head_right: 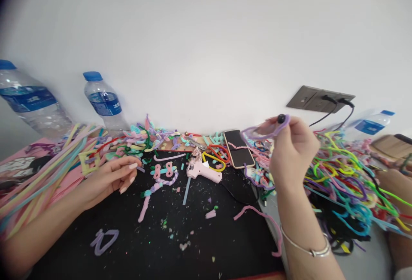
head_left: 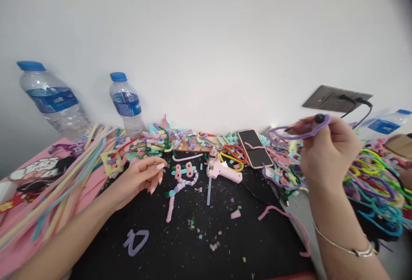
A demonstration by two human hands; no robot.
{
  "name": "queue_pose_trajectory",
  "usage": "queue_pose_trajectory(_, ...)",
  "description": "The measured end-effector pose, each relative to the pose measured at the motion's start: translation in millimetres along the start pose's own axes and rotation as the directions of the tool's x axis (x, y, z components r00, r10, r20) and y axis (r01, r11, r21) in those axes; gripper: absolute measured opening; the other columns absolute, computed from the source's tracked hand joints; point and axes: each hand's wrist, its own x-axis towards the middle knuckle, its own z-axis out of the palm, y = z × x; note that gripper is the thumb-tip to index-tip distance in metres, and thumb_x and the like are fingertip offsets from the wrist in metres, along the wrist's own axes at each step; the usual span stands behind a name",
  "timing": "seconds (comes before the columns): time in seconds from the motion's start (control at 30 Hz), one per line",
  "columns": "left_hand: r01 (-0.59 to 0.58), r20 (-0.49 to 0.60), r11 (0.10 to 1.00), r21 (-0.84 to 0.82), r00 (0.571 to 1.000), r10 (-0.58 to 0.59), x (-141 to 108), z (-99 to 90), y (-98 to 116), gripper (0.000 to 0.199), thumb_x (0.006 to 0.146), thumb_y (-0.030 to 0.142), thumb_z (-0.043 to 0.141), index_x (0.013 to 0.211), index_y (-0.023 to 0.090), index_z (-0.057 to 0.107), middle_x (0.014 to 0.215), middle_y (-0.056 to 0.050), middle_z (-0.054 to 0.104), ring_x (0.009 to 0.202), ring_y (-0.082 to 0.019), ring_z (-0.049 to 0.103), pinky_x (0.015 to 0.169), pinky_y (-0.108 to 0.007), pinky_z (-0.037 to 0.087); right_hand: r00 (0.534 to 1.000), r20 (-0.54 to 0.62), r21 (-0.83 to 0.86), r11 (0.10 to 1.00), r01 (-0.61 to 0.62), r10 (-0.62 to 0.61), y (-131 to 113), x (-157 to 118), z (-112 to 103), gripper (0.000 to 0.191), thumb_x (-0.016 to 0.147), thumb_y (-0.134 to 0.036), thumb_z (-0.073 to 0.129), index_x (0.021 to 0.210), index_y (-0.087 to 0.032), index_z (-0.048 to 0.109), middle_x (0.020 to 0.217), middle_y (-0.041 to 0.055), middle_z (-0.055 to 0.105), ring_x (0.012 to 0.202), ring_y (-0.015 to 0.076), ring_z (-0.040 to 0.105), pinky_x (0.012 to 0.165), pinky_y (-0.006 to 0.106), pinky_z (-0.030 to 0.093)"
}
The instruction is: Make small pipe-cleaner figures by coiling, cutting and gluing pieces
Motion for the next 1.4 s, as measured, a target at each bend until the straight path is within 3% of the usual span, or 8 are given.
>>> queue_pose_trajectory(0.07, 0.008, 0.019, 0.999, 0.043, 1.000, -0.008, -1, 4.4, 1, 0.028, 0.084, 0.040, 0.059, 0.103, 0.019, 0.056, 0.075, 0.000, 0.062, 0.046, -0.007, 0.049, 0.045, -0.020, 0.039, 0.964, 0.177, 0.212, 0.949, -0.232, 0.196, -8, -16, 12, 0.013, 0.084, -0.026, 0.059, 0.074, -0.018, 0.061, 0.064, -0.0003, 0.061, 0.058, 0.0121, 0.059, 0.057, 0.025, 0.049)
queue_pose_trajectory(0.2, 0.045, 0.113, 0.987, 0.153, 0.992, -0.063, -3, 14.3, 0, 0.043, 0.083, 0.038, 0.060, 0.120, 0.018, 0.050, 0.087, -0.005, 0.065, 0.050, -0.009, 0.054, 0.048, -0.022, 0.043, 0.775, 0.492, 0.365, 0.715, -0.597, 0.396, -14, -55, 30, 0.012, 0.084, -0.029, 0.060, 0.076, -0.019, 0.058, 0.068, -0.0008, 0.061, 0.061, 0.0114, 0.059, 0.058, 0.023, 0.049)
queue_pose_trajectory(0.47, 0.045, 0.303, 0.995, 0.084, 0.950, -0.069, -8, 27.6, -10, 0.060, 0.078, 0.038, 0.066, 0.130, 0.022, 0.043, 0.092, -0.005, 0.064, 0.050, -0.010, 0.058, 0.047, -0.022, 0.045, 0.447, 0.786, 0.360, 0.272, -0.892, 0.426, -19, -119, 67, 0.020, 0.081, -0.037, 0.063, 0.073, -0.020, 0.054, 0.072, 0.0013, 0.059, 0.066, 0.0146, 0.059, 0.065, 0.030, 0.053)
queue_pose_trajectory(0.63, 0.078, 0.434, 0.997, 0.023, 0.897, -0.080, -12, 33.9, -15, 0.055, 0.074, 0.050, 0.066, 0.116, 0.015, 0.055, 0.083, -0.009, 0.067, 0.048, -0.011, 0.056, 0.044, -0.021, 0.043, 0.334, 0.873, 0.282, 0.192, -0.940, 0.356, -16, -142, 75, 0.022, 0.080, -0.037, 0.064, 0.073, -0.020, 0.053, 0.078, 0.0029, 0.060, 0.074, 0.0177, 0.061, 0.075, 0.035, 0.051)
queue_pose_trajectory(0.9, 0.210, 0.441, 0.949, -0.235, 0.893, -0.089, -13, 33.5, -10, 0.029, 0.085, 0.041, 0.049, 0.098, 0.016, 0.058, 0.086, -0.009, 0.067, 0.049, -0.013, 0.059, 0.045, -0.022, 0.043, 0.357, 0.880, 0.211, 0.415, -0.885, 0.315, 7, -151, 67, 0.020, 0.076, -0.032, 0.070, 0.071, -0.019, 0.056, 0.087, 0.0041, 0.060, 0.084, 0.0178, 0.057, 0.082, 0.034, 0.044)
queue_pose_trajectory(1.13, 0.121, 0.209, 0.992, -0.031, 0.972, -0.112, -8, 35.2, -14, 0.024, 0.085, 0.040, 0.057, 0.090, 0.017, 0.054, 0.073, -0.001, 0.065, 0.043, -0.008, 0.056, 0.043, -0.020, 0.043, 0.439, 0.878, 0.173, 0.729, -0.662, 0.191, 4, -154, 64, 0.019, 0.073, -0.020, 0.066, 0.063, -0.020, 0.050, 0.083, 0.0049, 0.057, 0.081, 0.0196, 0.054, 0.077, 0.033, 0.040)
queue_pose_trajectory(1.23, 0.075, 0.163, 0.993, 0.093, 0.983, -0.090, -6, 32.8, -17, 0.028, 0.086, 0.042, 0.055, 0.097, 0.016, 0.053, 0.063, -0.001, 0.065, 0.043, -0.011, 0.057, 0.044, -0.020, 0.043, 0.442, 0.867, 0.164, 0.704, -0.691, 0.231, 2, -158, 62, 0.018, 0.075, -0.021, 0.061, 0.064, -0.020, 0.047, 0.081, 0.0047, 0.055, 0.080, 0.0203, 0.052, 0.075, 0.034, 0.038)
queue_pose_trajectory(1.4, -0.047, 0.072, 0.959, 0.278, 0.997, 0.028, -5, 25.7, -13, 0.029, 0.087, 0.040, 0.051, 0.104, 0.017, 0.054, 0.065, 0.000, 0.066, 0.046, -0.013, 0.060, 0.048, -0.024, 0.045, 0.441, 0.850, 0.267, 0.488, -0.831, 0.287, 4, -162, 63, 0.020, 0.071, -0.034, 0.059, 0.064, -0.020, 0.047, 0.077, 0.0044, 0.052, 0.076, 0.0209, 0.050, 0.076, 0.036, 0.038)
